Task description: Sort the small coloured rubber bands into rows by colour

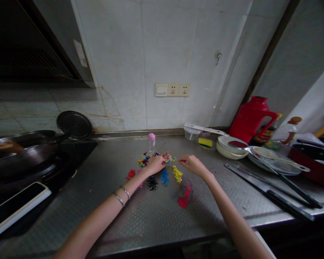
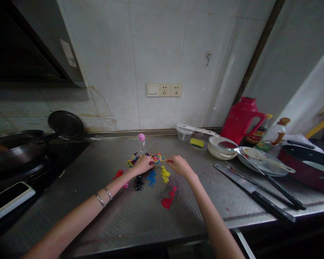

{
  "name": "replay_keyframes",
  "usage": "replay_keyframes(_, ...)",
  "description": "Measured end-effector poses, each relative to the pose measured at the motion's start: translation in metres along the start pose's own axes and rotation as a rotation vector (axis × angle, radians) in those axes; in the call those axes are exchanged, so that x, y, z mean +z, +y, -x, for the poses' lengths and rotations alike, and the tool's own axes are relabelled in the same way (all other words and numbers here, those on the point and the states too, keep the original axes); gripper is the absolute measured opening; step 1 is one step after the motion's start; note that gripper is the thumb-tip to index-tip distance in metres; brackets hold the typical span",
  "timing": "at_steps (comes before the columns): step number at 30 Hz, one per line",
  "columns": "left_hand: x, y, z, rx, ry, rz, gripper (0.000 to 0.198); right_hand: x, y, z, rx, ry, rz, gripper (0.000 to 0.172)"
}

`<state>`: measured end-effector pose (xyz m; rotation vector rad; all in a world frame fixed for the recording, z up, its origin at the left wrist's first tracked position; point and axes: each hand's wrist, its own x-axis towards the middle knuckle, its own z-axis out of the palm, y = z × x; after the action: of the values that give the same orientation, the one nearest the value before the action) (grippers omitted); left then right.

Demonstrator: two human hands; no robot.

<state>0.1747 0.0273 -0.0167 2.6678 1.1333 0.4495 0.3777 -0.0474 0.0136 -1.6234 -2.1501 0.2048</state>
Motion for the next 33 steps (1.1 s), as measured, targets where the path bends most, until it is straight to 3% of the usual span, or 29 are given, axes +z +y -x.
replay_keyframes(8, 0.013, 0.017, -0.014, -0.155, 0.030, -0.043, 0.020, -0.001, 0.008, 0.017, 0.040, -0.019, 0.032, 0.025)
replay_keyframes(17, -0.001, 0.006, -0.002, -0.084, 0.098, 0.107, 0.020, 0.000, 0.006, 0.010, 0.050, -0.042, 0.044, 0.026)
replay_keyframes(22, -0.002, -0.011, 0.012, -0.015, 0.054, 0.227, 0.021, 0.009, 0.004, -0.003, 0.082, -0.084, 0.082, 0.024)
replay_keyframes(29, -0.002, -0.007, 0.032, -0.039, -0.017, 0.121, 0.021, 0.020, -0.005, -0.027, 0.165, -0.131, 0.153, 0.018)
replay_keyframes(33, -0.008, -0.004, 0.032, 0.003, 0.037, 0.119, 0.021, 0.028, -0.007, -0.038, 0.206, -0.145, 0.159, 0.019)
